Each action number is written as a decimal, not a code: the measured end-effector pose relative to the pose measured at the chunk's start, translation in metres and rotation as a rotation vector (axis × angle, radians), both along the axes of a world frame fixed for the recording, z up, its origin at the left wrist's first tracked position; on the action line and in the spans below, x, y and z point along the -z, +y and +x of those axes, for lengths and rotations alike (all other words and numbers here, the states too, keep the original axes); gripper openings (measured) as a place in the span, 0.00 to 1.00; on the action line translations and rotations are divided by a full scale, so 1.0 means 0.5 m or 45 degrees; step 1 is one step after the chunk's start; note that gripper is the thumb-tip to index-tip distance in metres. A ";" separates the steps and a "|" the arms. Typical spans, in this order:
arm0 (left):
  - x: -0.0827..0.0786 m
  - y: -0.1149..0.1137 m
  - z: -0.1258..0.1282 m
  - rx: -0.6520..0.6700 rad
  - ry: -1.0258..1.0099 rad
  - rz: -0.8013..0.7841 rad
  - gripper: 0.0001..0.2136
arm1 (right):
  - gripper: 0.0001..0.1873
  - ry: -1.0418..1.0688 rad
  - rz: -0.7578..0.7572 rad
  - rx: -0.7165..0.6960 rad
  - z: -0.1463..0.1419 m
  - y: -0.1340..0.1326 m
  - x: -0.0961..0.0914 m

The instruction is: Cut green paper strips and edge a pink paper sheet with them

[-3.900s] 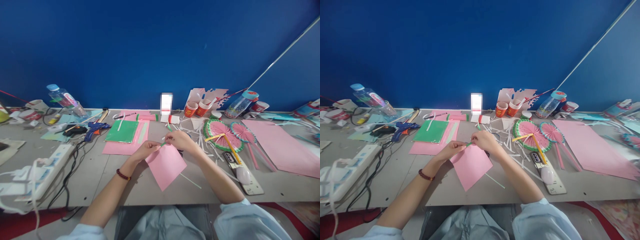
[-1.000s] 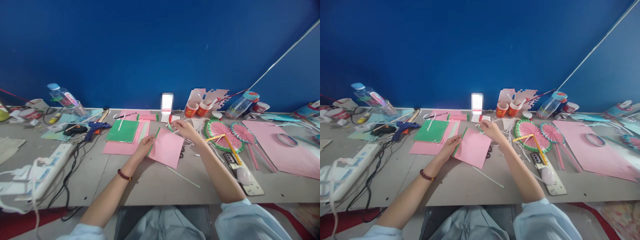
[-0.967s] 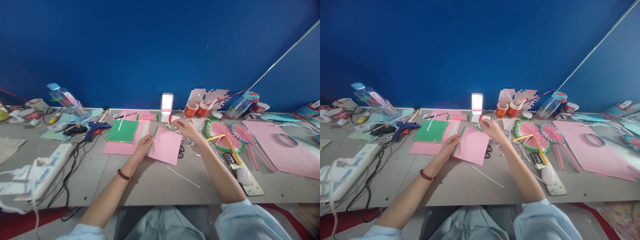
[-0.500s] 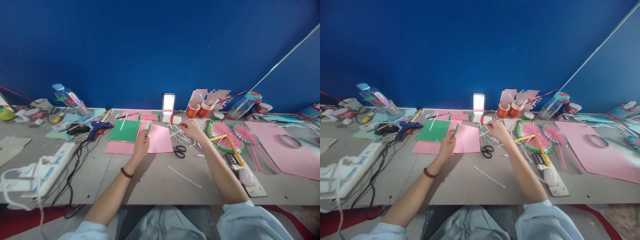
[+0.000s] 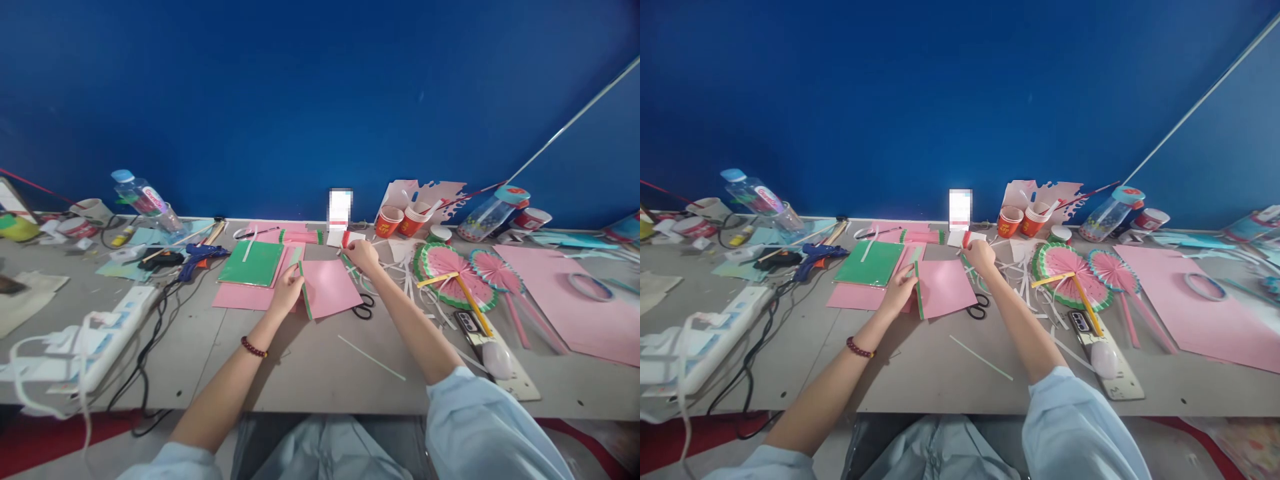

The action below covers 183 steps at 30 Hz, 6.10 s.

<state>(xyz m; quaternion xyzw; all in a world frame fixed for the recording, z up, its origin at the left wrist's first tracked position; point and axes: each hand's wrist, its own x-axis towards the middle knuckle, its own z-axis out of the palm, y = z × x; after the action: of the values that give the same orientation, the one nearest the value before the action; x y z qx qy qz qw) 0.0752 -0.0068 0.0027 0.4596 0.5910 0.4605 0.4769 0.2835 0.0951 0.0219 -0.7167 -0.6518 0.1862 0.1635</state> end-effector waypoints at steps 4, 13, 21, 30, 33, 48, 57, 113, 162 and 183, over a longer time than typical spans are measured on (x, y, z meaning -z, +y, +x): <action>-0.008 -0.002 0.009 0.026 -0.334 -0.185 0.13 | 0.07 0.045 -0.005 0.022 -0.009 0.002 0.005; -0.008 -0.007 0.015 0.069 -0.396 -0.146 0.11 | 0.08 0.290 0.280 -0.012 0.001 -0.007 -0.008; -0.018 -0.011 0.015 0.203 -0.551 -0.050 0.15 | 0.09 0.858 1.001 0.000 0.006 -0.058 -0.107; -0.029 -0.023 0.020 0.277 -0.615 -0.013 0.12 | 0.11 1.464 -0.018 -0.433 -0.043 -0.169 -0.159; -0.036 -0.026 0.024 0.243 -0.659 0.066 0.12 | 0.12 1.488 -0.284 -0.415 -0.069 -0.185 -0.126; -0.042 -0.041 0.045 0.203 -0.797 0.158 0.11 | 0.12 1.128 0.012 -0.373 -0.095 -0.194 -0.082; -0.043 -0.045 0.051 0.160 -0.777 0.160 0.12 | 0.10 1.065 0.051 -0.373 -0.101 -0.201 -0.088; -0.036 -0.046 0.055 0.210 -0.857 0.177 0.12 | 0.11 1.069 0.079 -0.454 -0.099 -0.198 -0.076; -0.024 -0.034 0.048 -0.063 -0.834 0.083 0.12 | 0.06 0.804 0.214 -0.436 -0.113 -0.204 -0.075; -0.027 -0.023 0.037 -0.134 -0.906 0.056 0.13 | 0.03 0.783 0.207 -0.431 -0.108 -0.199 -0.074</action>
<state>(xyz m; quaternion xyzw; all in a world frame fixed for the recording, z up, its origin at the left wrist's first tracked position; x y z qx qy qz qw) 0.0935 -0.0182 0.0163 0.2496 0.4006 0.6284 0.6183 0.2296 -0.0046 0.0589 -0.4936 -0.6943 0.3652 0.3755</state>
